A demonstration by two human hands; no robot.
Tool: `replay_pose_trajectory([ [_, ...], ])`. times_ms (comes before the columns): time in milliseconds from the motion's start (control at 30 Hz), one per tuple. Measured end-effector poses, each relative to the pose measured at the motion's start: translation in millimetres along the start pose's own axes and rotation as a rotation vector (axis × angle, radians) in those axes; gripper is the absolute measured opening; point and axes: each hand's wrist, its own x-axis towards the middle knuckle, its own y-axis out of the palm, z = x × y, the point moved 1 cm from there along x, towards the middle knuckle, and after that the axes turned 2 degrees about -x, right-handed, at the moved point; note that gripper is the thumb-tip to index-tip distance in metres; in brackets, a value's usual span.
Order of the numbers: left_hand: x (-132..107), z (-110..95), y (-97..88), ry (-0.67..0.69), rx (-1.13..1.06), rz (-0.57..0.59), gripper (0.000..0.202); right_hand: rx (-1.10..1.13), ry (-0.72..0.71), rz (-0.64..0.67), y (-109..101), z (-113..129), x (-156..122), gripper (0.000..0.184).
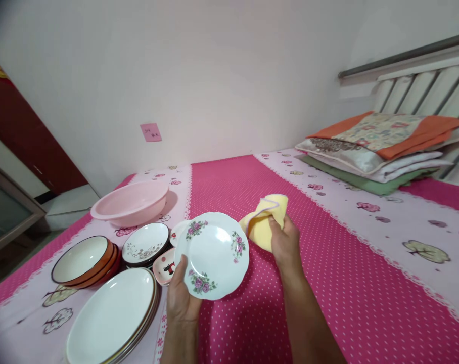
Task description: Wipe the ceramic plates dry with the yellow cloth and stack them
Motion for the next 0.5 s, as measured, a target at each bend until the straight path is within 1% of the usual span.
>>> replay_pose_trajectory([
  [67, -0.8, 2.0, 1.0, -0.002, 0.006, 0.001, 0.045, -0.024, -0.070, 0.021, 3.7, 9.9, -11.4, 0.051],
  [133, -2.4, 5.3, 2.9, 0.004, 0.022, 0.032, 0.046, -0.079, -0.175, 0.072, 13.1, 18.2, -26.5, 0.045],
  [167, -3.4, 7.4, 4.0, 0.006, 0.028, 0.061, 0.046, -0.116, -0.252, 0.097, 18.8, 20.9, -33.8, 0.041],
  [233, -5.2, 12.0, 6.0, 0.001, 0.039, 0.124, 0.047, -0.213, -0.450, 0.141, 28.1, 23.4, -44.1, 0.035],
  [267, -5.8, 14.1, 6.7, -0.010, 0.045, 0.140, 0.048, -0.277, -0.541, 0.156, 30.0, 23.5, -45.9, 0.031],
  [300, -6.0, 15.8, 7.1, -0.025, 0.051, 0.138, 0.047, -0.354, -0.601, 0.158, 29.0, 23.1, -44.7, 0.026],
  [333, -6.0, 16.9, 7.2, -0.042, 0.058, 0.120, 0.046, -0.440, -0.616, 0.139, 24.7, 22.6, -40.6, 0.022],
  [367, -5.7, 17.4, 7.2, -0.056, 0.065, 0.097, 0.046, -0.536, -0.584, 0.109, 17.3, 22.2, -33.9, 0.020],
  [433, -4.4, 16.6, 7.0, -0.067, 0.079, 0.069, 0.046, -0.726, -0.426, -0.002, -3.8, 22.8, -16.1, 0.021],
  [467, -3.7, 15.5, 6.9, -0.059, 0.085, 0.069, 0.047, -0.857, -0.345, -0.034, -14.7, 23.7, -7.3, 0.023],
  [500, -3.1, 14.2, 6.9, -0.043, 0.092, 0.077, 0.048, -0.988, -0.253, -0.004, -24.0, 24.4, 0.0, 0.022],
])
